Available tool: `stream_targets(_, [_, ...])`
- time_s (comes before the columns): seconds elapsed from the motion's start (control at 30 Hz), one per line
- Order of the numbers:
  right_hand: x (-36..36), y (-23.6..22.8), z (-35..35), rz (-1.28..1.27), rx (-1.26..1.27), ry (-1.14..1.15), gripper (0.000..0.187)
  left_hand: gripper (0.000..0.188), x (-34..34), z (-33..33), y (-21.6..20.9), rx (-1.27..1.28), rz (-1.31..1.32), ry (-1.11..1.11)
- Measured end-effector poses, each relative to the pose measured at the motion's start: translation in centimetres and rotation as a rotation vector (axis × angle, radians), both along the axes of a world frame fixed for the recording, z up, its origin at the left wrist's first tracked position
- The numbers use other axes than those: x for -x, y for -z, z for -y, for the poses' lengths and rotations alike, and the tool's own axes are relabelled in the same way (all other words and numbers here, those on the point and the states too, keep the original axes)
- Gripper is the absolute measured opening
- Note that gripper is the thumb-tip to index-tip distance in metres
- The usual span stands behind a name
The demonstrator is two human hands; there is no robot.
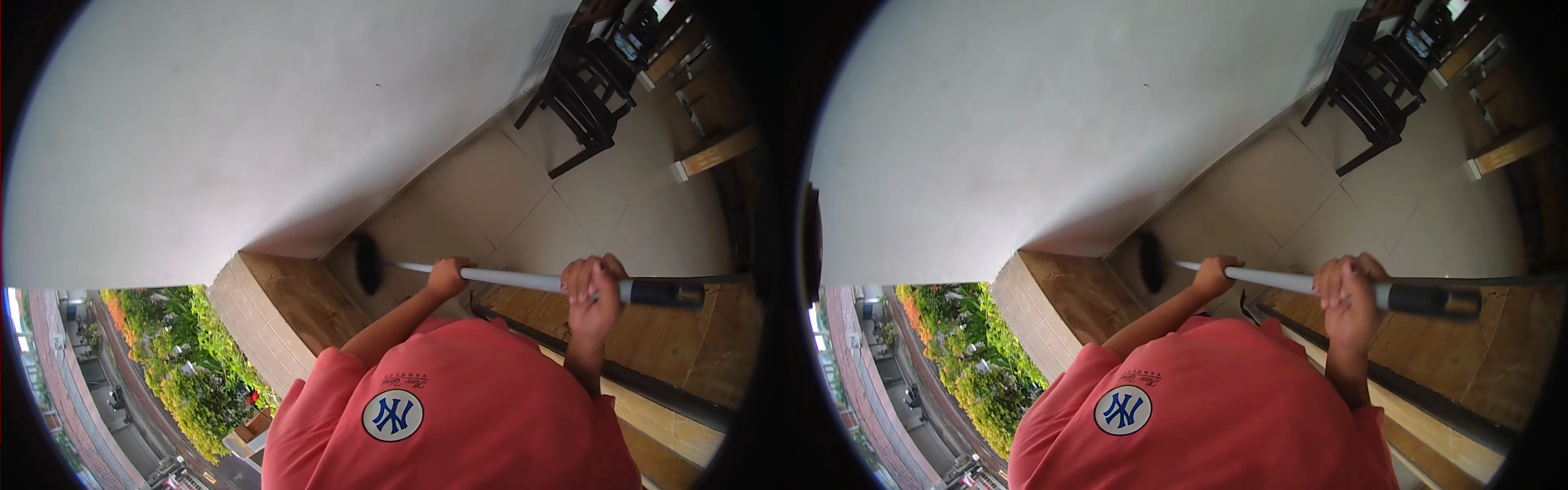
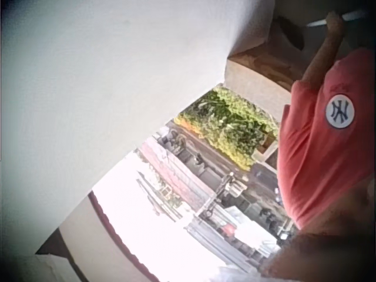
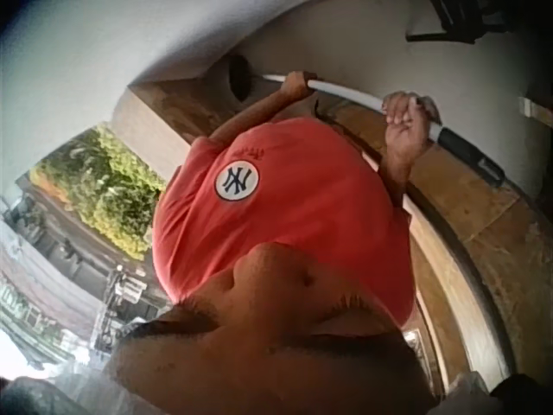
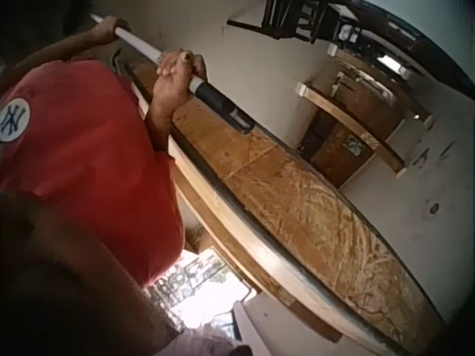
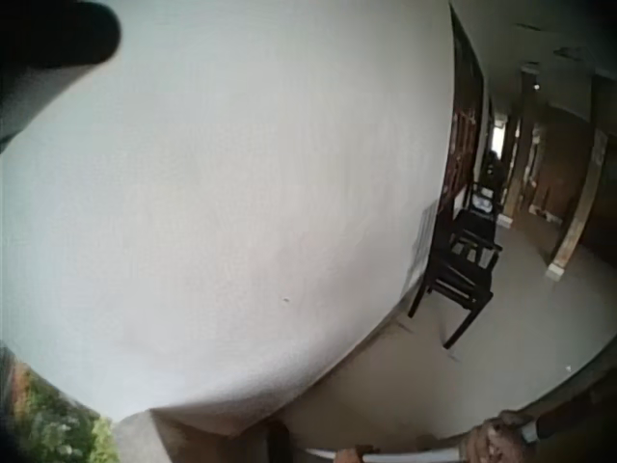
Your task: The person sweeps a tiled floor with a broom, moving from the interior of a room toward a balcony area. They sweep around furniture and along the edges of the floor, collecting debris into a pile.
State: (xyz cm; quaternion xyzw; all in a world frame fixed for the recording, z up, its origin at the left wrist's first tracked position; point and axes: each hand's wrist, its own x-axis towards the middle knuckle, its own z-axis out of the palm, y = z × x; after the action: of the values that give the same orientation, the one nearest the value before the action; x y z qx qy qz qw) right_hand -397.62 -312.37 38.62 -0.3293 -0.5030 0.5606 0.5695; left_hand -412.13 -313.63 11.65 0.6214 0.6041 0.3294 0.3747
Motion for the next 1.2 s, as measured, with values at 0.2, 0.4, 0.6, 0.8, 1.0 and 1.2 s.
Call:
stream_targets(0.2, [2.3,-2.3,0.4,0.461,-0.261,-0.053,0.02,0.029,-5.3,-7.0,-2.0,-0.127,0.176,0.157])
stream_targets(0.4, [-1.1,-8.3,-0.5,0.185,-0.634,-0.136,0.023,0.029,-5.8,-8.0,-9.9,-0.229,0.156,0.29])
stream_targets(0.6, [-3.2,-8.5,-5.7,-0.163,-0.175,-0.014,0.023,0.013,-0.8,-4.5,-9.4,-0.036,-0.006,0.252])
stream_targets(0.8, [-0.4,1.9,-14.5,-0.215,0.028,-0.066,0.03,0.01,1.4,-10.9,-1.8,0.16,0.012,0.148])
stream_targets(1.0, [-3.3,1.6,-18.2,-0.095,-0.147,0.116,0.028,0.015,-5.6,-22.4,1.2,-0.057,0.115,0.207])
stream_targets(1.2, [-8.7,0.6,-21.2,0.465,-0.377,0.401,0.026,0.029,-15.0,-30.2,-1.3,-0.083,0.169,0.379])
